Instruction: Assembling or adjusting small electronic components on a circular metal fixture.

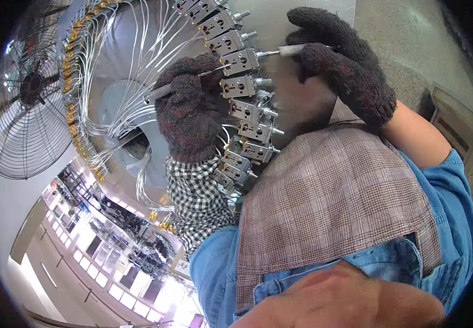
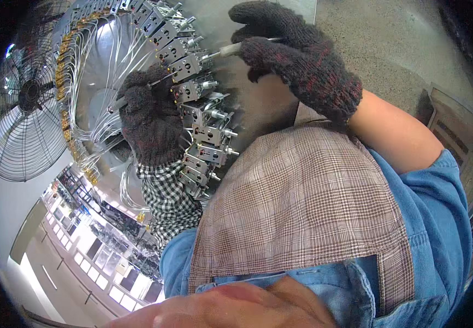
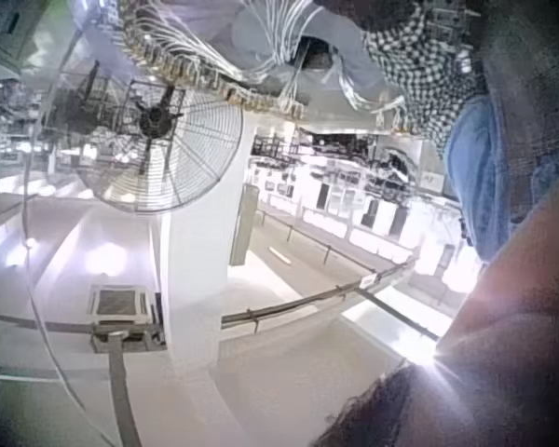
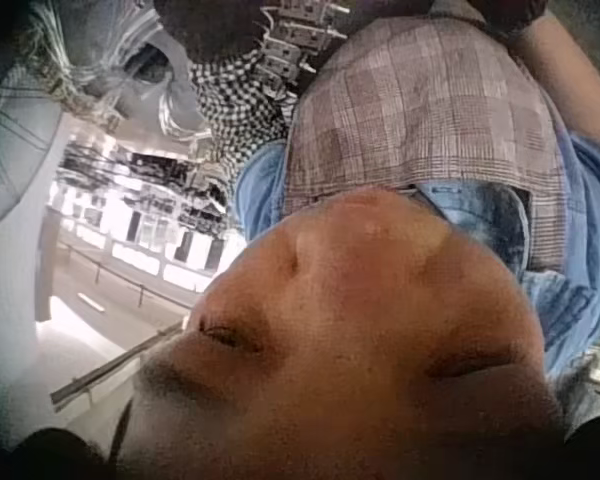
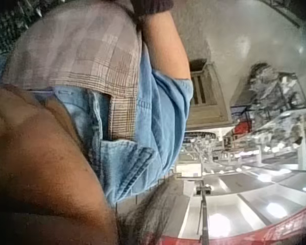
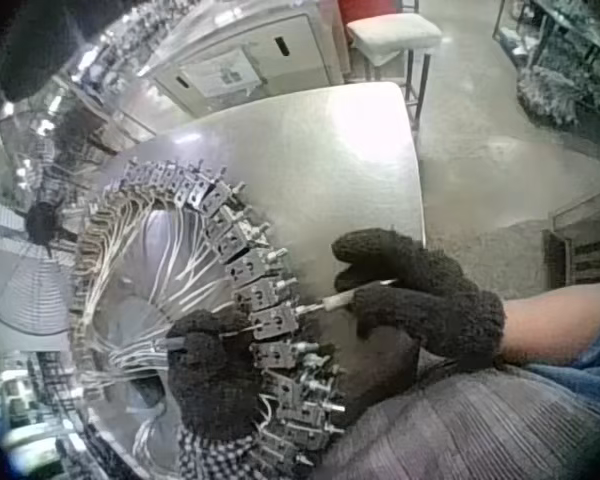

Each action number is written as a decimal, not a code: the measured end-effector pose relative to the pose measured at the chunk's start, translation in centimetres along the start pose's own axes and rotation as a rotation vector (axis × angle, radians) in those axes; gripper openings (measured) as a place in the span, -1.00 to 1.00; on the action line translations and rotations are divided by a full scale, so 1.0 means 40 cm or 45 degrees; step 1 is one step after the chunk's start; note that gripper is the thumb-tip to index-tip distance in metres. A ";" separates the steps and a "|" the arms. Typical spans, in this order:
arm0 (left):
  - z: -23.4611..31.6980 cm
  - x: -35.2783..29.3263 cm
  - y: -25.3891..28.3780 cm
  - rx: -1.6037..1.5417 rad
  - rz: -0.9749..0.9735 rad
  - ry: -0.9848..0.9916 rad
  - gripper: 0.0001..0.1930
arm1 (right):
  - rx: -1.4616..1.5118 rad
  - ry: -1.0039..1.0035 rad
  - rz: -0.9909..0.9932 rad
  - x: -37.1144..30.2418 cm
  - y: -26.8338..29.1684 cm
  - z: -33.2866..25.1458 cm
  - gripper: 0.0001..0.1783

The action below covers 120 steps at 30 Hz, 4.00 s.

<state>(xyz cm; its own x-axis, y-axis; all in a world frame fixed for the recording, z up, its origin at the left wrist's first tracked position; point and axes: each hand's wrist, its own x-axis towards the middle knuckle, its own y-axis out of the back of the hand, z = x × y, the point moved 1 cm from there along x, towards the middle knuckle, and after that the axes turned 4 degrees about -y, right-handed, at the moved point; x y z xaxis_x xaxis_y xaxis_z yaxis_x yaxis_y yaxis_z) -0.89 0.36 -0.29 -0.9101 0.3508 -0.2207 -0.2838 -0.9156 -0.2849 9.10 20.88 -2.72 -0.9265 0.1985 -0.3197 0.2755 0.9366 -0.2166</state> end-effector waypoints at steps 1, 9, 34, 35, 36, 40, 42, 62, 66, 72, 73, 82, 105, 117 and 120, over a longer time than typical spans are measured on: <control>0.000 -0.001 -0.007 -0.078 -0.006 -0.034 -0.61 | 0.031 0.007 -0.038 0.000 0.000 0.000 -0.59; 0.002 0.007 -0.010 -0.204 -0.057 -0.020 -0.66 | -0.016 0.101 0.119 0.015 -0.011 0.005 -0.62; -0.004 0.013 0.009 -0.185 -0.064 -0.068 -0.68 | 0.180 -0.116 0.010 0.006 0.002 -0.015 -0.57; -0.004 0.012 0.011 -0.212 -0.066 -0.082 -0.68 | 0.196 -0.219 -0.047 0.006 0.004 -0.020 -0.57; -0.002 0.012 0.007 -0.212 -0.065 -0.082 -0.68 | 0.196 -0.220 -0.046 0.006 0.002 -0.020 -0.57; 0.009 0.006 -0.008 -0.277 -0.127 -0.027 -0.67 | 0.128 -0.159 -0.033 0.004 0.002 -0.013 -0.55; 0.005 0.007 -0.007 -0.259 -0.102 -0.025 -0.66 | 0.131 -0.125 -0.060 0.004 0.000 0.001 -0.55; 0.006 0.011 -0.016 0.125 -0.049 -0.110 -0.62 | 0.124 -0.290 0.081 0.013 -0.008 -0.009 -0.58; 0.002 0.010 -0.014 0.045 0.042 -0.095 -0.64 | 0.180 -0.210 0.060 0.008 -0.013 -0.018 -0.59; 0.005 0.011 -0.012 -0.221 -0.053 0.008 -0.68 | 0.236 -0.220 -0.058 0.007 -0.001 -0.005 -0.58; 0.007 0.011 -0.013 -0.180 -0.058 -0.007 -0.67 | 0.220 -0.175 -0.045 0.007 -0.002 -0.005 -0.57; 0.014 0.013 0.022 -0.247 -0.207 0.044 -0.75 | 0.091 -0.151 0.021 -0.004 0.016 -0.024 -0.53; 0.010 0.004 0.072 0.717 -0.566 0.048 -0.81 | -0.637 1.434 -0.234 0.039 -0.068 0.007 -0.23; 0.129 -0.065 0.173 0.491 -0.290 -0.122 -0.81 | -0.977 1.415 -0.471 0.040 -0.110 -0.012 -0.27; 0.067 -0.129 0.236 0.112 -0.064 0.003 -0.79 | -0.952 1.339 -0.474 0.055 -0.121 -0.005 -0.44</control>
<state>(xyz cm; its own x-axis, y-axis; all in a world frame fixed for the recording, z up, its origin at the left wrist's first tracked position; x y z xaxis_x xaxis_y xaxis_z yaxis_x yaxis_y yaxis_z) 0.34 -10.61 0.66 -0.8934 0.3968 -0.2108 -0.3544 -0.9106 -0.2125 5.67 16.86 -2.20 -0.7637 -0.2911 0.5763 0.0731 0.8478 0.5252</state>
